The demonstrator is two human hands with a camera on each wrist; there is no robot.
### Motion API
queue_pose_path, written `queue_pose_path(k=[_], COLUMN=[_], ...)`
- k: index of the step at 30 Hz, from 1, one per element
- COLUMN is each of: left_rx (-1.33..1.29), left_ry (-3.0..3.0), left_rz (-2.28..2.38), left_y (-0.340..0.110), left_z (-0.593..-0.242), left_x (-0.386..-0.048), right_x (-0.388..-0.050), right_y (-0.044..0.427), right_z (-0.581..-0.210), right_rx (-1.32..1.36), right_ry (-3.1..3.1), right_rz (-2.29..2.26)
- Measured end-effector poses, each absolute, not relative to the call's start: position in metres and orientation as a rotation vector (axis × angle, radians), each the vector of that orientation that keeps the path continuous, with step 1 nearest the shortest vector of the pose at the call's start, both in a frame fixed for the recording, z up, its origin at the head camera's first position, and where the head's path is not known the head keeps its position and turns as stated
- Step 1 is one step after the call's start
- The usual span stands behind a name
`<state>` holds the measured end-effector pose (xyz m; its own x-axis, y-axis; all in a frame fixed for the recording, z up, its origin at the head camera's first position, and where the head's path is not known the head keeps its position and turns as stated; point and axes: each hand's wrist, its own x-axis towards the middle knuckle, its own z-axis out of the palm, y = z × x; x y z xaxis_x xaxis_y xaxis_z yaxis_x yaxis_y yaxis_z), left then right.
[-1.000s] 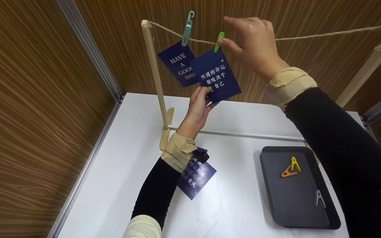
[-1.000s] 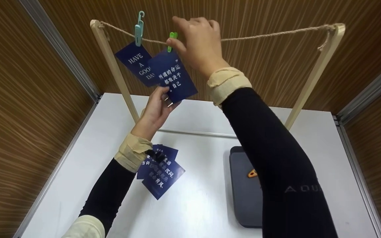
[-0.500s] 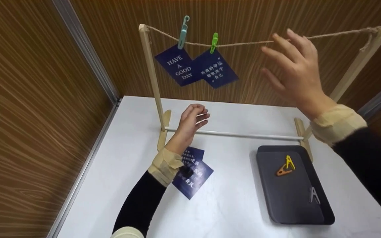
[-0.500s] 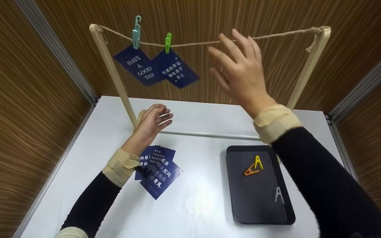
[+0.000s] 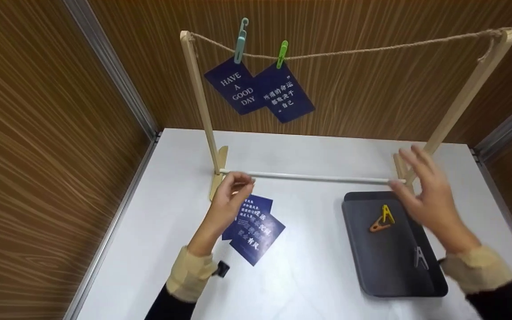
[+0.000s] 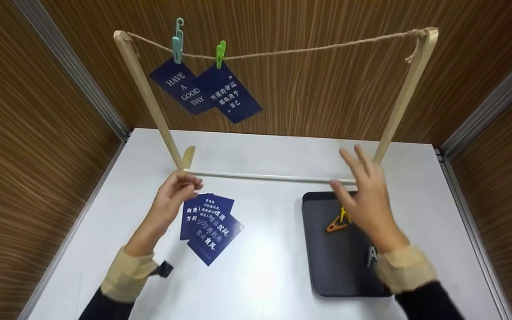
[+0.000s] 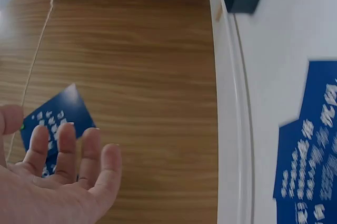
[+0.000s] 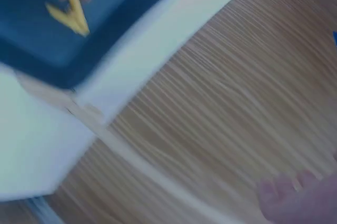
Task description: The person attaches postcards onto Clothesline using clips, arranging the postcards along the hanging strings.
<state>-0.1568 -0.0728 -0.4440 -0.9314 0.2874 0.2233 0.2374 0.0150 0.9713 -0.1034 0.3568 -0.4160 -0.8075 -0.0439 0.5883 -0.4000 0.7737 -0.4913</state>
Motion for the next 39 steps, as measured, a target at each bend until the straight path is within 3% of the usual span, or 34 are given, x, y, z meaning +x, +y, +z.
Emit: queue_pose_path(k=[9,18,31,39], left_rx=[0.512,0.525,0.446,0.412], left_ry=[2.716,3.095,3.027,3.07], left_rz=[1.709,0.985,0.779,0.809], left_y=[-0.11,-0.1,-0.096,-0.095], left_z=[-0.49,-0.534,-0.57,-0.578], left_x=[-0.114,-0.093,-0.077,-0.081], right_x=[-0.032,0.009,0.027,0.029], right_y=[0.366,0.38,0.373,0.368], right_z=[-0.497,-0.527,-0.545,-0.553], right_rx=[0.322,-0.003,-0.104,-0.026], right_ry=[-2.801,-3.187,-3.189,-2.988], right_rz=[0.454,0.494,0.633,0.682])
